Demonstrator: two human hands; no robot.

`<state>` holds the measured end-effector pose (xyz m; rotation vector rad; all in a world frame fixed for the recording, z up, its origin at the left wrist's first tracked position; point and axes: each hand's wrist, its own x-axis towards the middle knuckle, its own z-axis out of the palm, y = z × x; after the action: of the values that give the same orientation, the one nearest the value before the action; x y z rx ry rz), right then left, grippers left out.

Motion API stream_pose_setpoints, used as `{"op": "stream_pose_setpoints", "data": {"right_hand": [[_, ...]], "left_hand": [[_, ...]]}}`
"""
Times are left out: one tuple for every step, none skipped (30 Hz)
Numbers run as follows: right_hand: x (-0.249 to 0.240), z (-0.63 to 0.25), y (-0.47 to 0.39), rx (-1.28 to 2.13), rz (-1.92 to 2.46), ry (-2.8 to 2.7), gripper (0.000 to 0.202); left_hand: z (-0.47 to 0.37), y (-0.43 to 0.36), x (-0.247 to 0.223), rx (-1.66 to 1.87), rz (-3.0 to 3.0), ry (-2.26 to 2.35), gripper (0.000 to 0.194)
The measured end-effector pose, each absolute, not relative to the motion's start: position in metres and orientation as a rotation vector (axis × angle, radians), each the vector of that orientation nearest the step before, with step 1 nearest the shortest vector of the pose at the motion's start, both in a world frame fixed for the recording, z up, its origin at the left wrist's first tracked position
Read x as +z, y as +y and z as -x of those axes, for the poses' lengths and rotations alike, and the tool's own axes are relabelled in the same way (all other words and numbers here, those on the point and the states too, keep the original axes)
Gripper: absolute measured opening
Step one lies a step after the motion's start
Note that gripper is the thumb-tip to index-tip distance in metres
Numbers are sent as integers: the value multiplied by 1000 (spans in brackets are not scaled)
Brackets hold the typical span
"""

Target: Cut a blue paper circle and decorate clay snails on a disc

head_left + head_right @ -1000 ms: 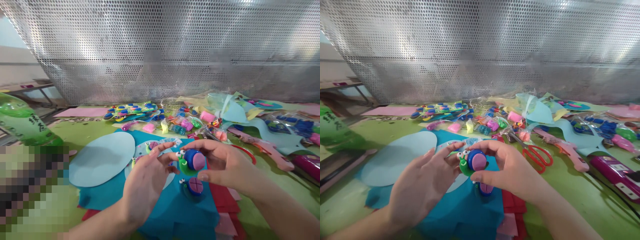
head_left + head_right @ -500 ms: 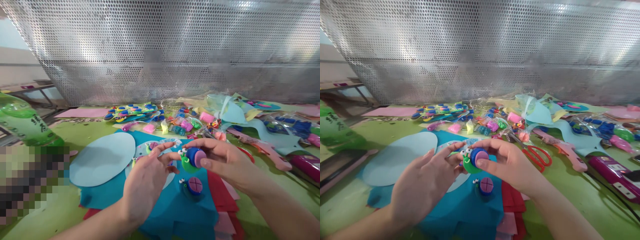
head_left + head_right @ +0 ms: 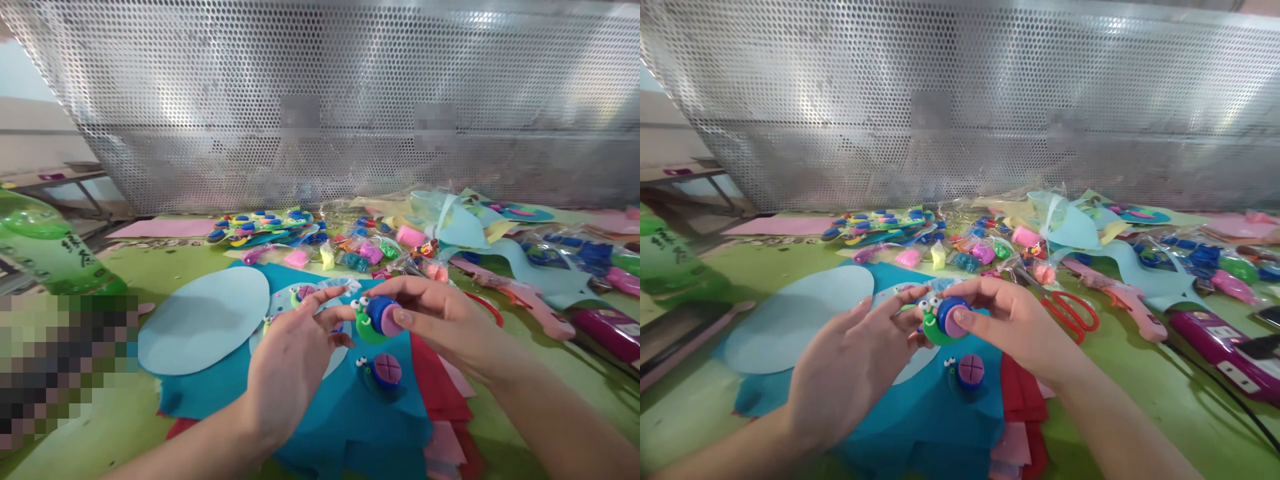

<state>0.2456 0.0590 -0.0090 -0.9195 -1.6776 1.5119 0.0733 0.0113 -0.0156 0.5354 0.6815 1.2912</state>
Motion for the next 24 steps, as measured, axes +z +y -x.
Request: {"op": "stream_pose_setpoints", "data": {"right_hand": [[-9,-246,59,1520,906,-1678,27],[-10,-246,59,1520,903,-1685,27],[-10,-246,60,1510,905,-1695,27],[-11,-246,60,1497,917,-1705,26],[-12,-247,61,1481,932,-1715,25],[-13,-247,61,1467,943,-1724,23],[-14,-247,62,1456,950,-1729,23],[-14,-246,62,1450,952,-1729,23],[-14,-246,62,1452,953,-1724,24],[-14,-246,62,1458,952,-1716,25],[-14,-246,62,1469,945,-1710,26],[-13,-246,62,1484,937,-1709,26],[-13,-246,62,1495,930,-1712,27],[-12,-247,62,1500,928,-1715,27],[-12,-247,62,1496,930,-1718,28],[-12,-247,61,1490,935,-1719,28],[-12,-247,61,1483,941,-1717,27],[-11,-246,61,1477,949,-1713,26],[-11,-246,61,1470,956,-1714,25],[-10,-246,61,1463,962,-1715,24],[-10,-245,61,1459,963,-1715,23],[-9,-245,60,1461,963,-1712,23],[-8,-244,60,1465,958,-1705,22],[-7,-244,60,1469,950,-1697,22]], "left_hand": [[-73,11,-15,1288,-530,685,33],[-73,11,-15,1288,-528,688,33],[-73,11,-15,1290,-528,690,33],[-73,11,-15,1290,-527,692,33],[-74,11,-15,1291,-525,693,33],[-74,10,-15,1292,-521,694,32],[-74,10,-15,1297,-515,693,31],[-74,10,-15,1300,-508,692,30],[-75,10,-15,1303,-503,692,30],[-75,10,-15,1301,-500,692,31],[-75,10,-15,1297,-496,694,31],[-74,10,-14,1291,-490,698,32],[-74,10,-14,1287,-484,703,32],[-74,9,-14,1285,-478,707,32],[-74,9,-14,1289,-474,704,32],[-74,9,-15,1292,-472,701,32],[-74,9,-15,1296,-473,696,32],[-74,9,-15,1297,-478,692,32],[-74,9,-16,1298,-484,694,32],[-74,9,-16,1295,-491,699,33],[-74,8,-16,1288,-495,710,33],[-73,8,-15,1282,-495,723,33],[-73,8,-15,1280,-491,736,34],[-72,8,-15,1276,-478,750,35]]}}
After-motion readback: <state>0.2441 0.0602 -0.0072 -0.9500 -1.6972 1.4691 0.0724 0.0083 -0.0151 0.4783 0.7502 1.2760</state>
